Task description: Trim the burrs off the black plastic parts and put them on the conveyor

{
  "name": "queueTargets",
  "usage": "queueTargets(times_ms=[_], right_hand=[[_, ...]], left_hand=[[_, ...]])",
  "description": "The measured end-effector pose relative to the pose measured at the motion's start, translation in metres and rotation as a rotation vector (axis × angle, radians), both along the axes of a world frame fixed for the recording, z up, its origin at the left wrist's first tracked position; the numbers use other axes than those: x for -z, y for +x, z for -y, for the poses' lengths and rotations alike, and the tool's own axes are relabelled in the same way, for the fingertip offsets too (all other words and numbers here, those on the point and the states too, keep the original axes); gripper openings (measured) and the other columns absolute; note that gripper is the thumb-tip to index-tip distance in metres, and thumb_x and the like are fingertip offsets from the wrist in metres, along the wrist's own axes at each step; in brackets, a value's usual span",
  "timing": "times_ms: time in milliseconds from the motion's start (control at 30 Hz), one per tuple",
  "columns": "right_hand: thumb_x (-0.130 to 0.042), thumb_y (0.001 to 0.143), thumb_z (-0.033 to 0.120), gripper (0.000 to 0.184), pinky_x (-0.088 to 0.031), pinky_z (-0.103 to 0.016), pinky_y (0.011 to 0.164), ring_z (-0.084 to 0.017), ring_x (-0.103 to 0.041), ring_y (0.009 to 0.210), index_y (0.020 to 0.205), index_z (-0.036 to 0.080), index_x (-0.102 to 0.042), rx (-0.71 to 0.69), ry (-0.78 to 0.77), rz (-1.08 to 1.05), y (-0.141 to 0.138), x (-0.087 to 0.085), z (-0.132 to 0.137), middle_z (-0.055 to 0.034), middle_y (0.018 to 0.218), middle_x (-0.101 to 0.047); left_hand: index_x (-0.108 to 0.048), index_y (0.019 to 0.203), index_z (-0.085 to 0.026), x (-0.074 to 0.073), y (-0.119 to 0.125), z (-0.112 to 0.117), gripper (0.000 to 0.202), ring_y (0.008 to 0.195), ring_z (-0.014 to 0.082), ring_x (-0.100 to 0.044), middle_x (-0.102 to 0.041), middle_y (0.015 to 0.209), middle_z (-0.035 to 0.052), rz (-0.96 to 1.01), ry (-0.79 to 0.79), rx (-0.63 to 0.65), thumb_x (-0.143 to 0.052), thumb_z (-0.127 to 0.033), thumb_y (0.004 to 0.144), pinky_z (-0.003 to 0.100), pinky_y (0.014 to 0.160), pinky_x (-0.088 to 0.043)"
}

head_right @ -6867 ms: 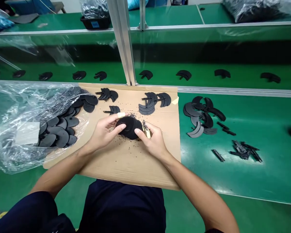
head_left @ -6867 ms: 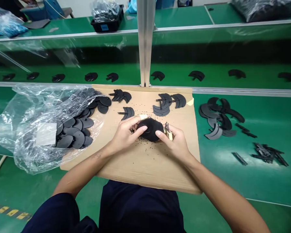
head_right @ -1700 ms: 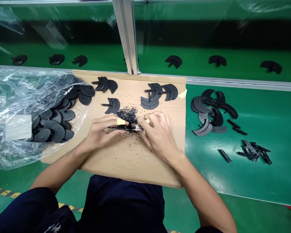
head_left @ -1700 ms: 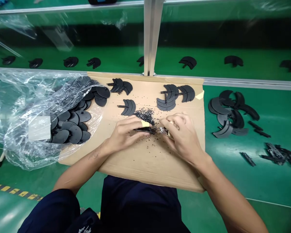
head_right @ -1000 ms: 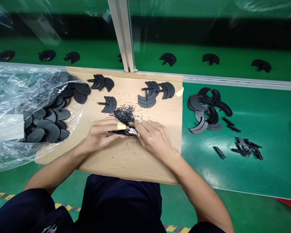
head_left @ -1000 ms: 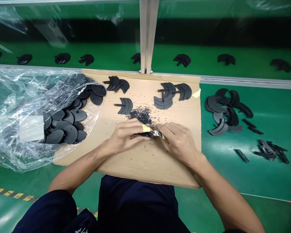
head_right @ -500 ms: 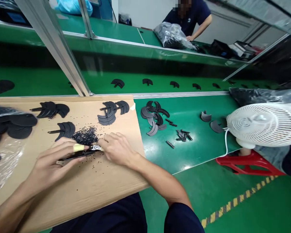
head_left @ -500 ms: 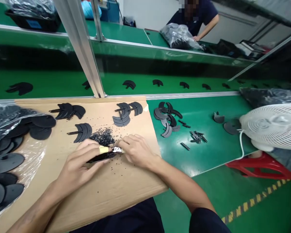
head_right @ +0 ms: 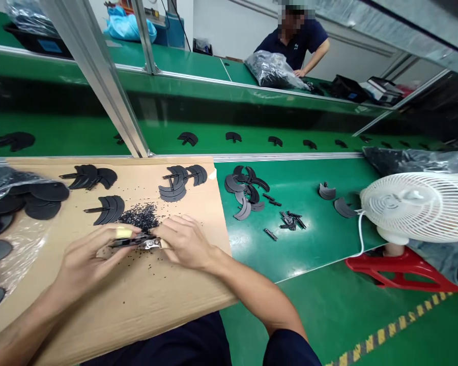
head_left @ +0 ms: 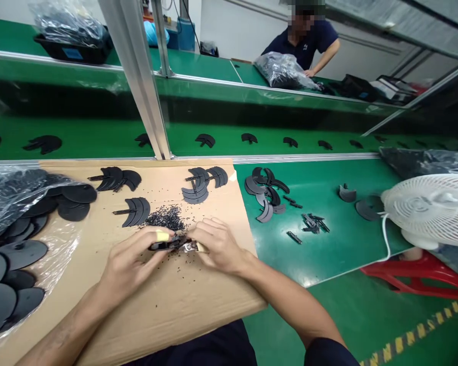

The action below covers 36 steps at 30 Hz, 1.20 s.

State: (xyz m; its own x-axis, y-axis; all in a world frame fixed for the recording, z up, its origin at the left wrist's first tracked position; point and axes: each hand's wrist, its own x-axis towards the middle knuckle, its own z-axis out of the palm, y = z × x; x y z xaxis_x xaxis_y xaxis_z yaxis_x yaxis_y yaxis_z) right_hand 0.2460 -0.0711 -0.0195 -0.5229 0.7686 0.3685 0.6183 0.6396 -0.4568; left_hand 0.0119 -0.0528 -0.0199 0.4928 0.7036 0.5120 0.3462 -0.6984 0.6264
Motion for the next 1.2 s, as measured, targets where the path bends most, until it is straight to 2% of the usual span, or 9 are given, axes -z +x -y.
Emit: queueTargets(times_ms=[67,133,200,267,367,467,633,900,1200], right_hand=[[-0.048,0.091,0.007,0.019,-0.035,-0.032,0.065,-0.018,-0.052,0.075,0.097,0.018,-0.062,0.004,0.161,0.092,0.000,0.000,0.000,-0.0037,0.084,-0.065],[-0.043,0.091,0.004,0.023,-0.033,-0.032,0.063,-0.017,-0.050,0.071,0.093,0.018,-0.061,-0.008,0.241,0.076,-0.001,-0.003,-0.001,-0.0032,0.078,-0.062],[-0.043,0.091,0.005,0.023,-0.034,-0.031,0.063,-0.017,-0.050,0.070,0.098,0.019,-0.060,-0.045,0.203,-0.047,-0.001,-0.007,-0.004,-0.0027,0.079,-0.061],[-0.051,0.093,0.011,0.017,-0.038,-0.031,0.064,-0.016,-0.052,0.069,0.104,0.020,-0.060,-0.077,0.085,-0.227,0.001,-0.011,-0.009,-0.0016,0.080,-0.062],[-0.053,0.093,0.011,0.015,-0.040,-0.030,0.064,-0.016,-0.053,0.069,0.102,0.021,-0.060,0.027,-0.020,-0.320,0.006,-0.014,-0.018,-0.0011,0.080,-0.062],[-0.050,0.092,0.013,0.016,-0.039,-0.031,0.066,-0.017,-0.051,0.070,0.100,0.021,-0.062,0.076,-0.003,-0.166,0.010,-0.012,-0.024,-0.0017,0.079,-0.061],[-0.046,0.093,0.016,0.020,-0.037,-0.033,0.067,-0.019,-0.051,0.076,0.103,0.019,-0.063,0.025,0.041,0.097,0.006,-0.003,-0.021,-0.0054,0.086,-0.065],[-0.047,0.091,0.010,0.023,-0.036,-0.032,0.066,-0.018,-0.051,0.074,0.105,0.019,-0.063,0.010,0.059,0.152,0.004,-0.003,-0.017,-0.0043,0.084,-0.065],[-0.044,0.088,0.003,0.028,-0.037,-0.032,0.064,-0.017,-0.052,0.071,0.102,0.018,-0.063,0.041,0.096,0.263,0.003,-0.009,-0.012,-0.0041,0.081,-0.067]], left_hand=[[-0.066,0.114,-0.017,0.000,0.001,-0.002,0.018,0.092,0.0193,-0.068,-0.072,0.103,0.0086,-0.161,0.151,-0.032,-0.061,-0.016,0.097,0.031,0.081,-0.057],[-0.066,0.114,-0.015,-0.001,0.001,-0.004,0.018,0.089,0.0207,-0.067,-0.071,0.102,0.0103,-0.287,0.226,-0.061,-0.057,-0.013,0.098,0.033,0.078,-0.057],[-0.066,0.112,-0.014,-0.001,0.000,-0.007,0.018,0.089,0.0204,-0.067,-0.071,0.102,0.0110,-0.303,0.221,-0.055,-0.055,-0.011,0.099,0.033,0.077,-0.057],[-0.066,0.113,-0.014,0.000,-0.002,-0.011,0.017,0.090,0.0187,-0.067,-0.071,0.103,0.0107,-0.209,0.175,-0.031,-0.058,-0.013,0.099,0.031,0.078,-0.058],[-0.067,0.117,-0.016,0.003,-0.005,-0.015,0.020,0.094,0.0164,-0.070,-0.072,0.105,0.0096,-0.025,0.094,0.005,-0.064,-0.016,0.097,0.029,0.080,-0.059],[-0.068,0.121,-0.019,0.002,-0.005,-0.015,0.025,0.096,0.0155,-0.071,-0.074,0.107,0.0088,0.085,0.033,0.036,-0.065,-0.016,0.096,0.029,0.080,-0.060],[-0.070,0.121,-0.019,0.000,-0.002,-0.010,0.028,0.095,0.0145,-0.073,-0.075,0.107,0.0093,0.132,-0.024,0.087,-0.066,-0.012,0.094,0.026,0.078,-0.061],[-0.071,0.118,-0.017,0.000,0.001,-0.007,0.025,0.093,0.0136,-0.072,-0.075,0.106,0.0099,0.140,-0.049,0.105,-0.068,-0.013,0.093,0.025,0.078,-0.061],[-0.071,0.117,-0.018,0.005,0.000,-0.008,0.024,0.090,0.0140,-0.073,-0.076,0.102,0.0090,0.129,-0.002,0.100,-0.069,-0.017,0.094,0.026,0.076,-0.063]])
